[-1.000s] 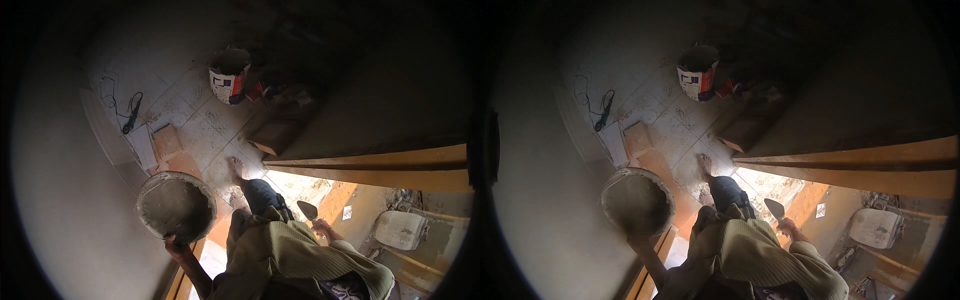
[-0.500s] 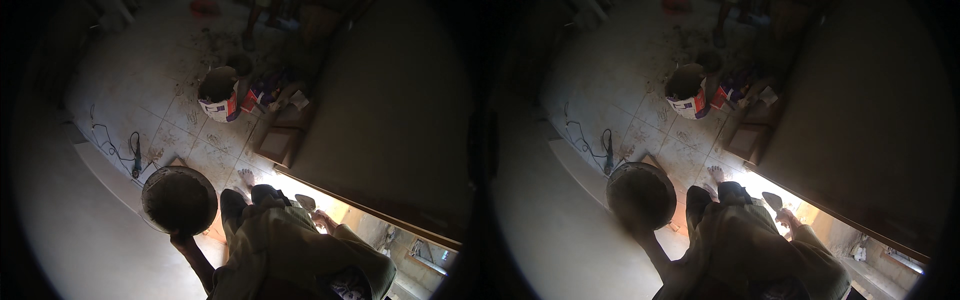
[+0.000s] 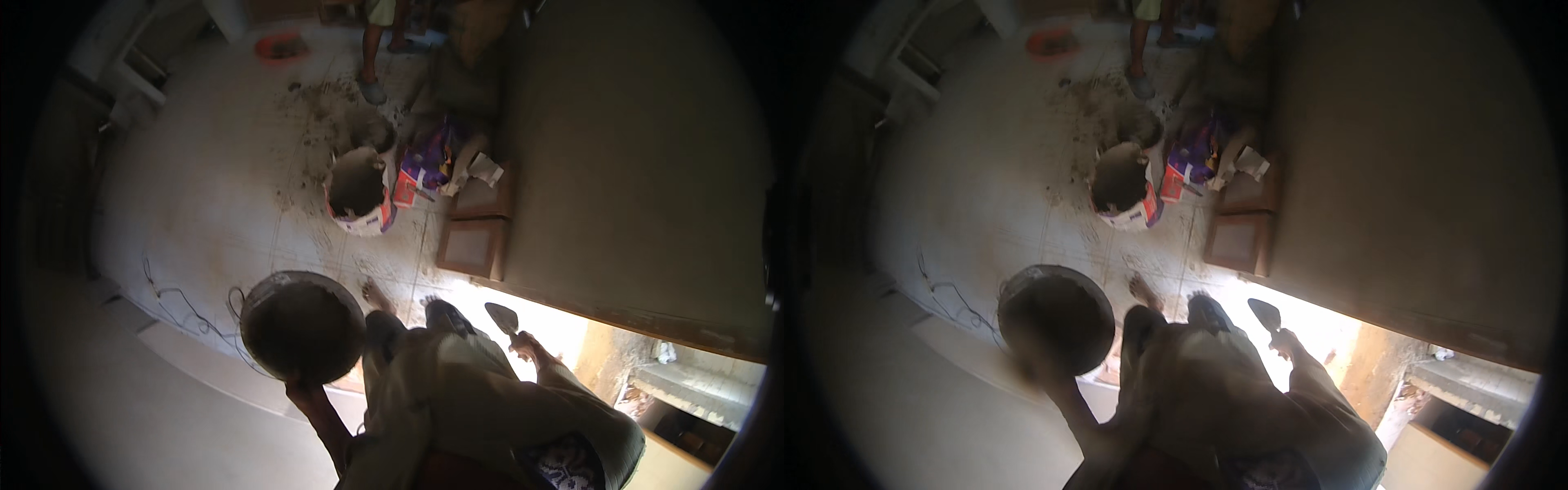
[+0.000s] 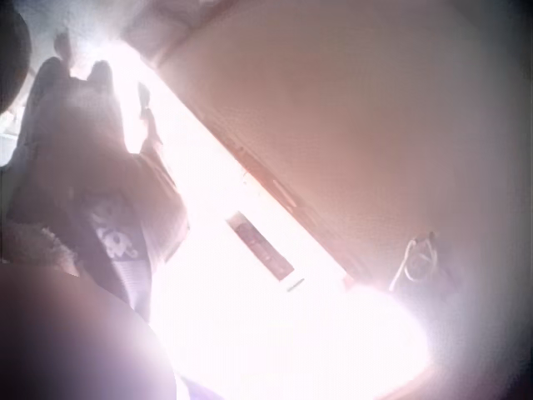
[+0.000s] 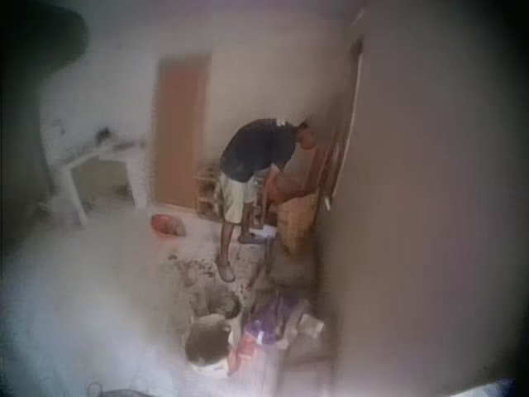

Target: The person measures a tile with a tape measure, fits it against a wall, then dips a bucket into a water barrel and uses a trowel to scoop mortar from a bag into the bucket.

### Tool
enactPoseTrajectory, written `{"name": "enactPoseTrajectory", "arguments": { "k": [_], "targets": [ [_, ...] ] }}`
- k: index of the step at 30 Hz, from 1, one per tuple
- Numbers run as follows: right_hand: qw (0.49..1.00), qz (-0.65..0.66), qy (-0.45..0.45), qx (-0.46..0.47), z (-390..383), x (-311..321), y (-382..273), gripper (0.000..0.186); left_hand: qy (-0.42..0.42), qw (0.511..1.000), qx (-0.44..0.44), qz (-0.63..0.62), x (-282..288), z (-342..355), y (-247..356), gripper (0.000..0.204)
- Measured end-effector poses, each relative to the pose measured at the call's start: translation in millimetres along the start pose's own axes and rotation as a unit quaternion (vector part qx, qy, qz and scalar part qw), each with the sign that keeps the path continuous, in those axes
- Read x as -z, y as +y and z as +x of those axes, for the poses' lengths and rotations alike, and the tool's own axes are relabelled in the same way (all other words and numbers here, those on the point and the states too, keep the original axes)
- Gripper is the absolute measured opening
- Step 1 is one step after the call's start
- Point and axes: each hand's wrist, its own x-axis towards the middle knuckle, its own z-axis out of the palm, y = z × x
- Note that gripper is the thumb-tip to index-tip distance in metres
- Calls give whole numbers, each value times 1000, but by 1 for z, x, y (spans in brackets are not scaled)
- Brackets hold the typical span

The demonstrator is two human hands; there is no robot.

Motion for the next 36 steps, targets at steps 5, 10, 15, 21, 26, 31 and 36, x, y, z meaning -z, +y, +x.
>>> {"name": "enactPoseTrajectory", "arguments": {
  "k": [5, 10, 15, 21, 26, 31, 36],
  "targets": [
    [999, 6, 20, 33, -21, -36, -11, 20, -31, 998, 46, -3, -20, 51, 44, 53],
    [997, 68, -6, -31, -49, -49, -18, 20, -77, 959, 131, -241, -37, 74, 48, 52],
    [980, 197, 16, -12, -51, -86, 8, 17, -124, 941, 166, -269, -57, 83, 51, 49],
    [961, 275, 4, -21, -48, -114, 51, 15, -248, 858, -217, 393, -86, 58, 74, 33],
    [951, 308, -7, -4, -43, -146, 98, 15, -283, 911, -250, 167, -105, 9, 69, 25],
    [952, 306, 20, 8, -37, -155, 117, 14, -276, 923, -219, 154, -98, 12, 43, 32],
    [947, 321, 15, -11, -40, -161, 110, 13, -295, 906, -254, 167, -114, -1, 75, 21]
  ]
}}
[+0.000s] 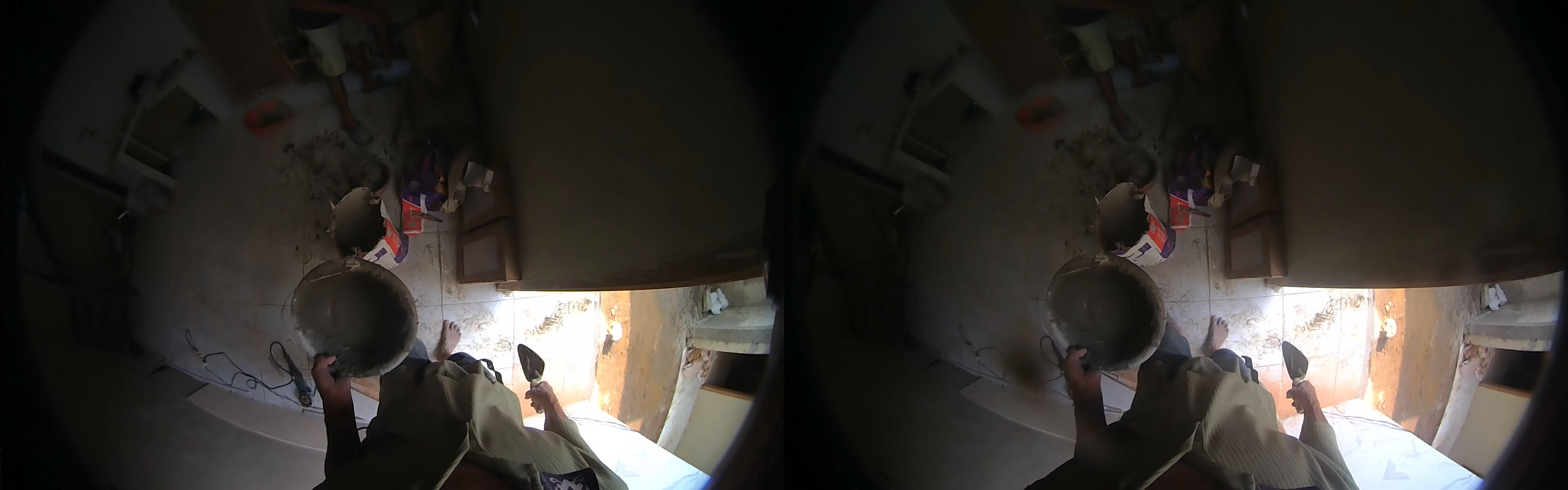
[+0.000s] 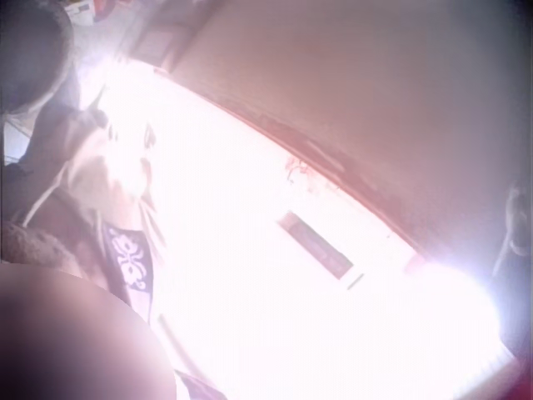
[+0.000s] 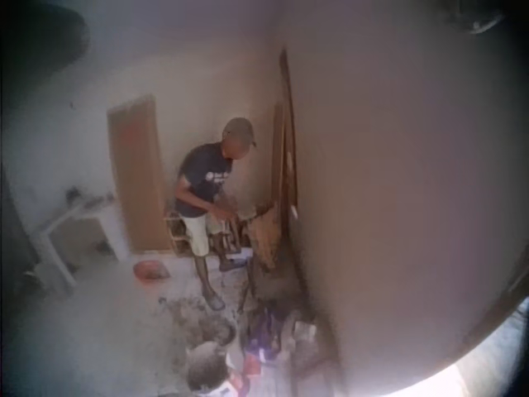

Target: The person measures a tile with a tape measure, fits it against a wall, then dips a bucket into a water barrel and uses a trowel to scoop mortar from a bag into the bucket.

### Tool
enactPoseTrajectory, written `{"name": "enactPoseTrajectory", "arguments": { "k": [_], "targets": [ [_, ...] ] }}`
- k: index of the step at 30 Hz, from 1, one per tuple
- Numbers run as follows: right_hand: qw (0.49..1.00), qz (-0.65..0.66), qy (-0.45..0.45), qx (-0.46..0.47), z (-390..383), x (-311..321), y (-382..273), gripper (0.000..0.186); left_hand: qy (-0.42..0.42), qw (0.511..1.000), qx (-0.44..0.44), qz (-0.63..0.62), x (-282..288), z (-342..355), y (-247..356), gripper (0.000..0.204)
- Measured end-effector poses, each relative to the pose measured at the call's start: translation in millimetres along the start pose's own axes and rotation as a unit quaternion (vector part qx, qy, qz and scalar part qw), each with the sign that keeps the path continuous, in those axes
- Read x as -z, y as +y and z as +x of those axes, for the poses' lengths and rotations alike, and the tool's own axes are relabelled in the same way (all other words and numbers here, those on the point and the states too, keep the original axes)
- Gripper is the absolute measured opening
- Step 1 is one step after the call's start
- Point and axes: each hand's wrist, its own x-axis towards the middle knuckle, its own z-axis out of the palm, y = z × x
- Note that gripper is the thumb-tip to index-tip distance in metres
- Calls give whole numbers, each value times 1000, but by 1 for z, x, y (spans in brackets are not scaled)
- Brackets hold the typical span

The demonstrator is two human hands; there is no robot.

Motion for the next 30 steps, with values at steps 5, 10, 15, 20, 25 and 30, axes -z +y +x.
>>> {"name": "enactPoseTrajectory", "arguments": {
  "k": [5, 10, 15, 20, 25, 30],
  "targets": [
    [999, -40, 8, 10, -18, -19, -41, 11, 91, 812, 380, -434, 38, 35, -58, 25],
    [1000, 8, 1, -26, -23, -61, -80, 13, -48, 991, -22, 124, 81, 54, -92, 22],
    [996, -83, -25, -28, -35, -107, -152, 14, 102, 801, 348, -476, 130, 84, -116, 29],
    [994, -102, -23, -35, -54, -156, -219, 19, 175, 850, 337, -366, 169, 129, -110, 22],
    [990, -135, -26, -11, -58, -192, -267, 22, 155, 915, 256, -271, 216, 153, -119, 18],
    [989, -149, -20, 1, -55, -214, -308, 16, 193, 949, 217, -119, 237, 177, -121, 22]
  ]
}}
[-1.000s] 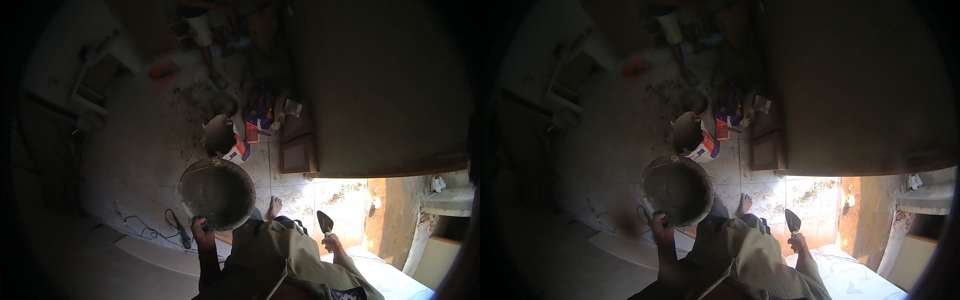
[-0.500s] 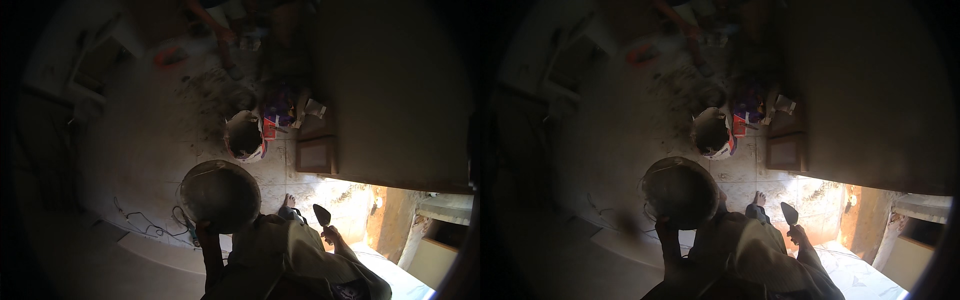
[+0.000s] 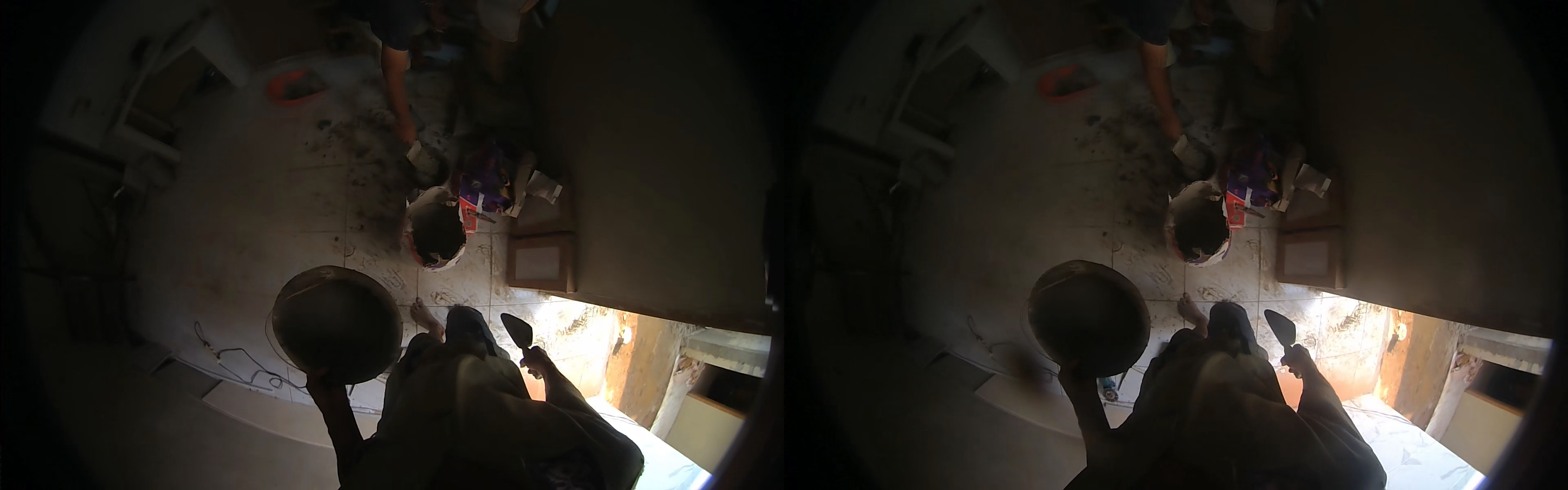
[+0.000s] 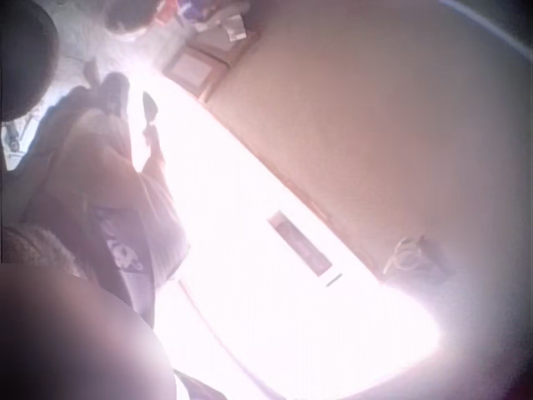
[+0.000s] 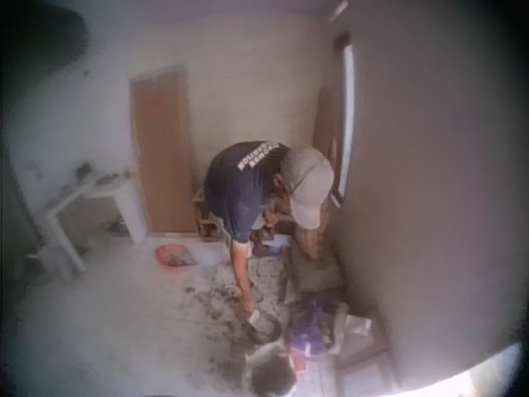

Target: The person measures a tile with a tape measure, fits it against a wall, then dips a bucket into a water barrel and uses a trowel to scoop mortar from a bag into the bucket.

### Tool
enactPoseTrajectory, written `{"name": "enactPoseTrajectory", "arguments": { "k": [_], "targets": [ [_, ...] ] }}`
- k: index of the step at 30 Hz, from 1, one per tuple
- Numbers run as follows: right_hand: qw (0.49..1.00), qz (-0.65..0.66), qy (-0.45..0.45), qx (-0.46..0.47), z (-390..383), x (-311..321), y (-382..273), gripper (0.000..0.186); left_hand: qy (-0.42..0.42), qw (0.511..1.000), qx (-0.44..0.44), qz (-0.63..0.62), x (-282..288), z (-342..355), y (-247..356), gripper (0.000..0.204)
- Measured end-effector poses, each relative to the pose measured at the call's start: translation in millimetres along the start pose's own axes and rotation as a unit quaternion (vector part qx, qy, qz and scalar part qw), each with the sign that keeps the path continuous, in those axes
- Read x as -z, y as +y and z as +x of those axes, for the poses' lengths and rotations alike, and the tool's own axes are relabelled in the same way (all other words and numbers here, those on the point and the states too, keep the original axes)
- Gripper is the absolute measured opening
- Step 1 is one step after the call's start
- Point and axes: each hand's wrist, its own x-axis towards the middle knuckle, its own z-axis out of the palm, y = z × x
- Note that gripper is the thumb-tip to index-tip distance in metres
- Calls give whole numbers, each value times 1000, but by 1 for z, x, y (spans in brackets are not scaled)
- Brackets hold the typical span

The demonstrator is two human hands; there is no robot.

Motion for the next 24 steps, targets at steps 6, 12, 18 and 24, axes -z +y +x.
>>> {"name": "enactPoseTrajectory", "arguments": {
  "k": [6, 12, 18, 24],
  "targets": [
    [1000, 29, -1, -1, 7, -2, -38, 18, 23, 976, 97, -195, 20, 33, 1, 32],
    [1000, 22, -9, -4, 6, -7, -75, 17, 14, 996, 49, -71, 27, 60, 10, 31],
    [999, -8, -32, -36, 21, -19, -101, 15, 9, 1000, 18, -12, 21, 113, 3, 35],
    [998, -22, -27, -56, 3, -44, -155, 13, -11, 964, 147, -221, 28, 193, 25, 45]
  ]
}}
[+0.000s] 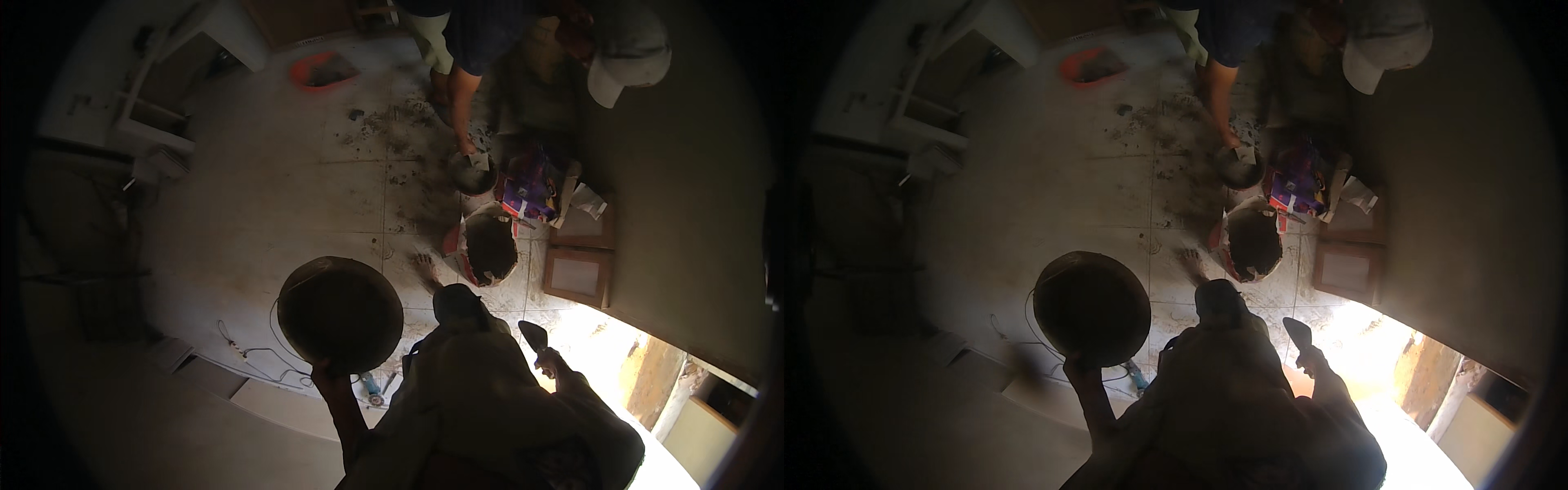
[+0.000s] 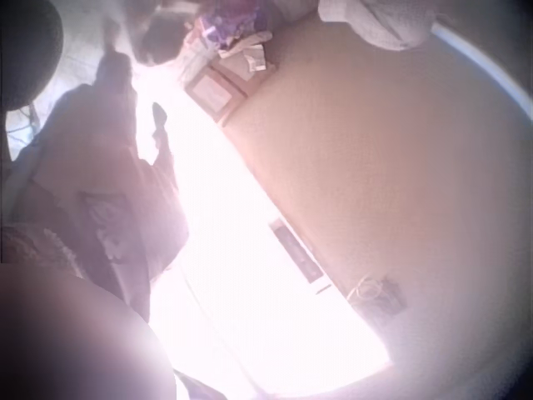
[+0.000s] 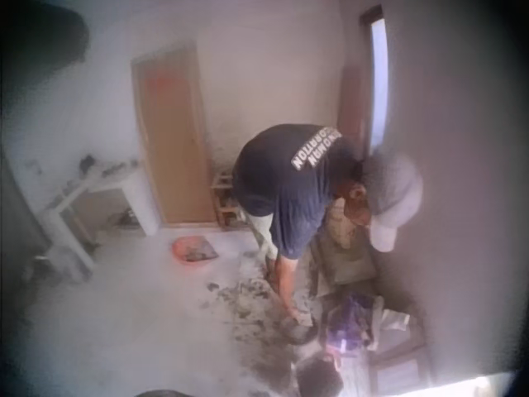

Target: The person measures a tile with a tape measure, fits it against a wall, then dips a bucket into a water barrel and uses a trowel to scoop mortar from a bag into the bucket.

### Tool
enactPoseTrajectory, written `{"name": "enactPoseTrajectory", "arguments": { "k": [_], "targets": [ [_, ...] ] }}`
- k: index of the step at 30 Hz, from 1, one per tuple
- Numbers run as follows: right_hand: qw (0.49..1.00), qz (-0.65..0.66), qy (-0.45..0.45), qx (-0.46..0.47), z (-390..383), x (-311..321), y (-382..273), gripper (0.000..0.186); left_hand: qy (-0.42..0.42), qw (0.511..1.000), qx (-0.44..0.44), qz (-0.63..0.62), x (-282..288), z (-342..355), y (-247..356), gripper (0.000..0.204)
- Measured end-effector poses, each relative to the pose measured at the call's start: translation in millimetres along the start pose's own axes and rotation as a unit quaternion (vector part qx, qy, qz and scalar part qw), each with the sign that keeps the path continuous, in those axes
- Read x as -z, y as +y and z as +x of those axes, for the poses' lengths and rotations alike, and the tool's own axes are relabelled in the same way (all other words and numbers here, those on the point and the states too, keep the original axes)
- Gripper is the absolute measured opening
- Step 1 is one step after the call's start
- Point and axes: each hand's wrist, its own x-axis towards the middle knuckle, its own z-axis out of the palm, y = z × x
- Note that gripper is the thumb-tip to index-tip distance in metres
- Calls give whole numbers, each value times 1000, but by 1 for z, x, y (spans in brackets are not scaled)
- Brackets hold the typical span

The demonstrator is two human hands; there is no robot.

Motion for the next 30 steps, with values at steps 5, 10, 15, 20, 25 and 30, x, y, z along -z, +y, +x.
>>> {"name": "enactPoseTrajectory", "arguments": {
  "k": [5, 10, 15, 20, 25, 30],
  "targets": [
    [996, -71, -28, 47, 4, -13, -31, 17, 27, 992, 44, -118, -68, 49, 50, 28],
    [983, -86, -103, 124, -15, 0, -85, 10, -49, 882, -275, 380, -48, 114, 60, 36],
    [986, -42, -94, 132, -33, -19, -140, 9, -8, 976, 91, -196, -105, 201, 120, 35],
    [987, 64, -37, 142, -46, -83, -198, 10, -96, 969, -120, 195, -94, 299, 140, 35],
    [972, 186, -30, 140, -77, -135, -284, 8, -107, 985, -24, 135, -120, 376, 193, 30],
    [976, 194, 69, 63, -272, -143, -440, 16, -186, 936, -53, 293, -100, 489, 231, 37]
  ]
}}
